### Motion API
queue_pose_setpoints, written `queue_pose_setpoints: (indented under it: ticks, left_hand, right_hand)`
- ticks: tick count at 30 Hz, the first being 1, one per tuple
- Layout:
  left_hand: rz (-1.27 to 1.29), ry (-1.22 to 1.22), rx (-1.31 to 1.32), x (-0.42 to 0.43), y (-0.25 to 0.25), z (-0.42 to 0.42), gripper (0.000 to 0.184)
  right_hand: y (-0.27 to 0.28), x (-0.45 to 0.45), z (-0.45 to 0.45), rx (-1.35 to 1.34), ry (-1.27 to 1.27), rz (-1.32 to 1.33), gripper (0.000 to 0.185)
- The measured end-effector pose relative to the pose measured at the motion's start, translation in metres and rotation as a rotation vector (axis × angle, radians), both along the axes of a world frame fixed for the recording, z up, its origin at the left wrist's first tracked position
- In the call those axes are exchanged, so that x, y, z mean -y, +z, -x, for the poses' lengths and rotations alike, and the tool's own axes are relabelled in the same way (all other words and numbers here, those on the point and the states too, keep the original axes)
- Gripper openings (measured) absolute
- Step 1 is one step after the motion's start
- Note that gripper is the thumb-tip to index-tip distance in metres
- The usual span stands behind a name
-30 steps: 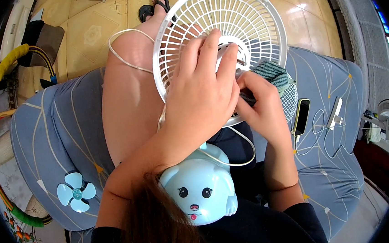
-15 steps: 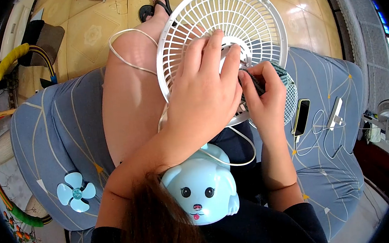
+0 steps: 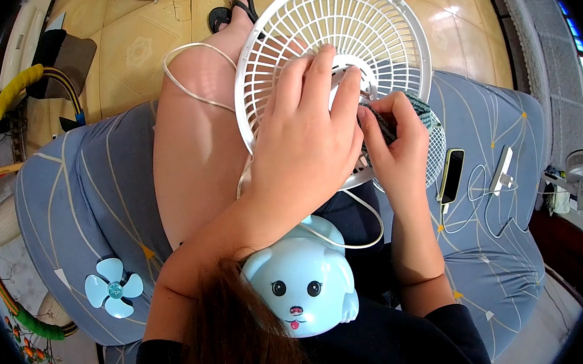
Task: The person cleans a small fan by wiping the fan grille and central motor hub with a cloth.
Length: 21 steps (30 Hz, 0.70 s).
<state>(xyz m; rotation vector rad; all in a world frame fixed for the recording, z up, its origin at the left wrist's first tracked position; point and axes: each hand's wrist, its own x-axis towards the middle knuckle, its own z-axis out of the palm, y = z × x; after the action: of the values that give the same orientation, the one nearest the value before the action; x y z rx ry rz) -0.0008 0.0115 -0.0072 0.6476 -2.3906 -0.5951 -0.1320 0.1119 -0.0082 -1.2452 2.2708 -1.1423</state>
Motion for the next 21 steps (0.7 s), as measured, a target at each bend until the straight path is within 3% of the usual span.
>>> queue_pose_setpoints:
  ticks: [21]
  left_hand:
    - [0.031, 0.000, 0.004, 0.0013, -0.0006, -0.0007, 0.049]
  right_hand:
    - [0.0012, 0.0001, -0.0028, -0.009, 0.034, -0.013, 0.018]
